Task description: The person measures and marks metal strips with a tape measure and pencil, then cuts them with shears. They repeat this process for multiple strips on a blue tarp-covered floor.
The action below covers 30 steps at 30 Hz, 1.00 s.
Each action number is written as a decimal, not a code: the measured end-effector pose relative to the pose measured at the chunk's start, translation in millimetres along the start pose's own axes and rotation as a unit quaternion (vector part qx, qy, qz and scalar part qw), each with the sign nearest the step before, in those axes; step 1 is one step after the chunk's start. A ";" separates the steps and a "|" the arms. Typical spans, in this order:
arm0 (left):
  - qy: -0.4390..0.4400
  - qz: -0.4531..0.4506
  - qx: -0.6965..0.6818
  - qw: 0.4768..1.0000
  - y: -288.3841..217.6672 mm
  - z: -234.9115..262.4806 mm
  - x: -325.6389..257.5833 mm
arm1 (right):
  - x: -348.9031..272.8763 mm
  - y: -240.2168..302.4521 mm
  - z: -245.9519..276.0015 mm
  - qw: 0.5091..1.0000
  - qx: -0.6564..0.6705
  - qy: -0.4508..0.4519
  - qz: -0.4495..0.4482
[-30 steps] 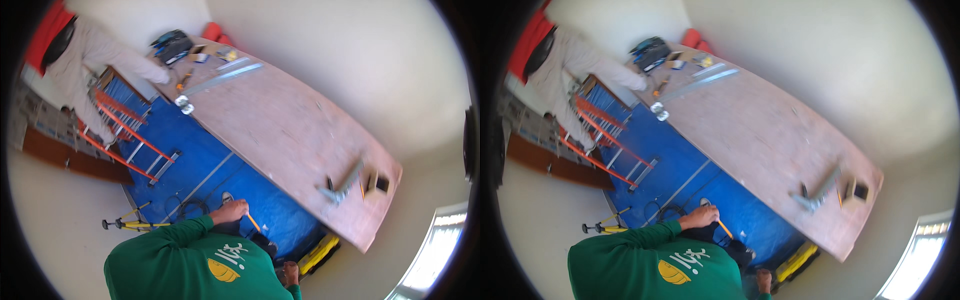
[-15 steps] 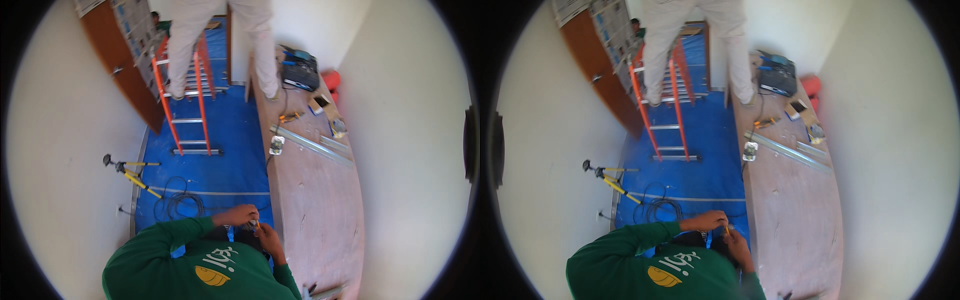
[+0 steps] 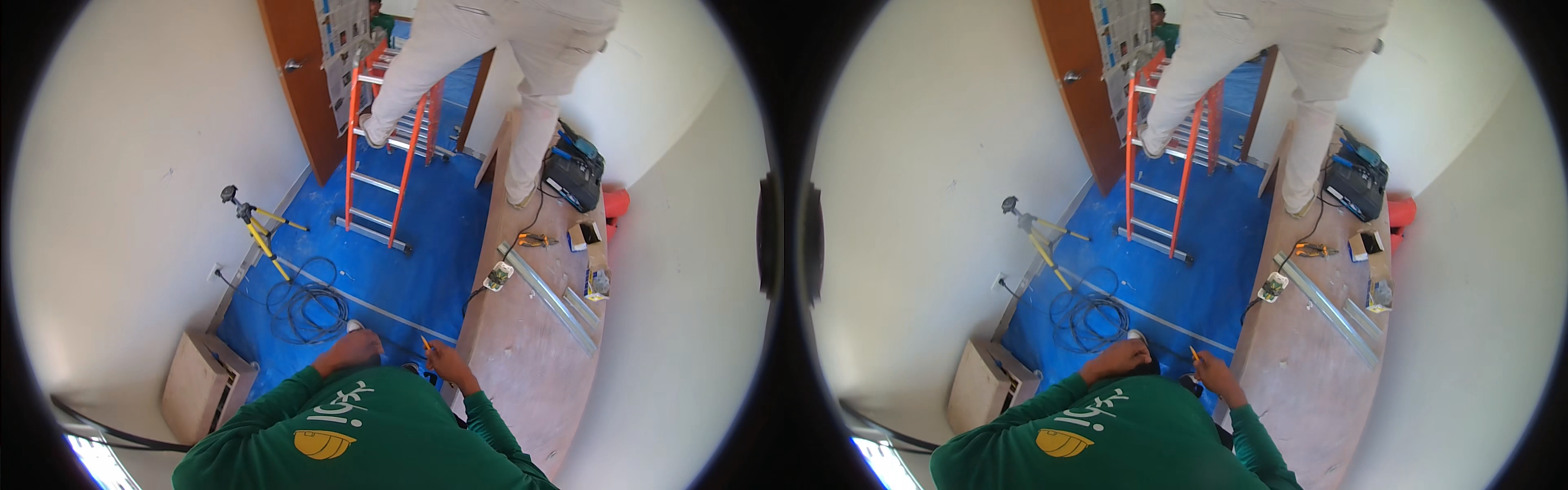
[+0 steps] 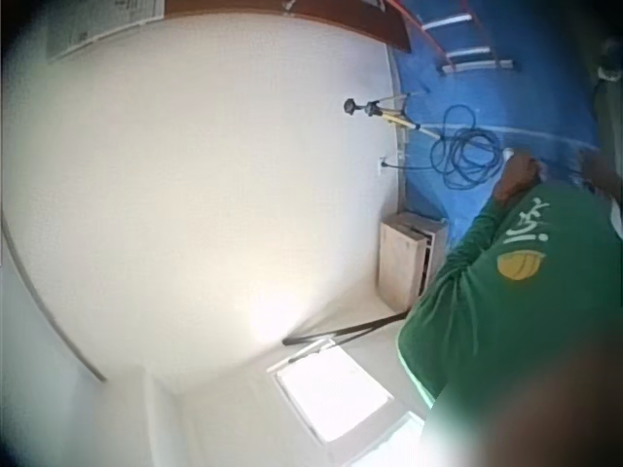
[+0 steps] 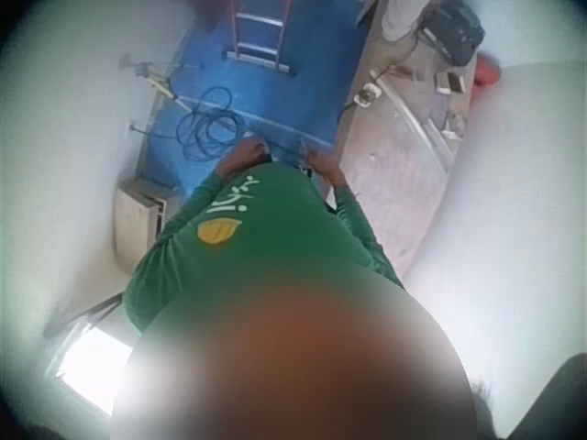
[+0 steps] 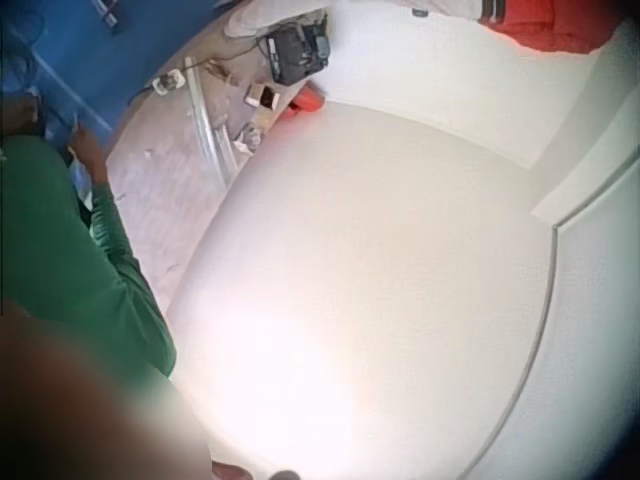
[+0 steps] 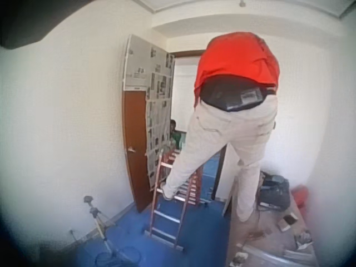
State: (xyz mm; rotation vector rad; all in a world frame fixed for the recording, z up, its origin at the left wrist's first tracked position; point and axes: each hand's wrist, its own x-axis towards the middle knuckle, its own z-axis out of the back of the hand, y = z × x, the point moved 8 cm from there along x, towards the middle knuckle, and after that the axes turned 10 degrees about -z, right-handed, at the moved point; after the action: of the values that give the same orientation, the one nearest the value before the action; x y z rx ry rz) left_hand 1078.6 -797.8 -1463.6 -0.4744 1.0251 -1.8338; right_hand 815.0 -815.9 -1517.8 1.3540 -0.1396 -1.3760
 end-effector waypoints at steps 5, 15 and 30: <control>-0.061 0.020 -0.029 0.997 23.5 39.8 12.6 | 42.7 22.2 -0.9 0.998 -0.019 0.061 -0.015; -0.016 0.015 0.000 1.000 106.7 131.8 39.6 | 117.6 50.6 5.8 0.998 0.046 -0.019 -0.036; -0.135 0.136 0.051 0.980 277.6 262.6 7.0 | 200.4 190.1 52.3 0.997 -0.066 -0.019 -0.040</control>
State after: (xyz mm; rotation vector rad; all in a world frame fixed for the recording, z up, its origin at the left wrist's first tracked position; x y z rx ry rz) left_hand 1408.2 -975.9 -1539.2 -0.4816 0.7658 -1.5216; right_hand 951.0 -1059.7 -1484.8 1.2341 -0.0198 -1.4527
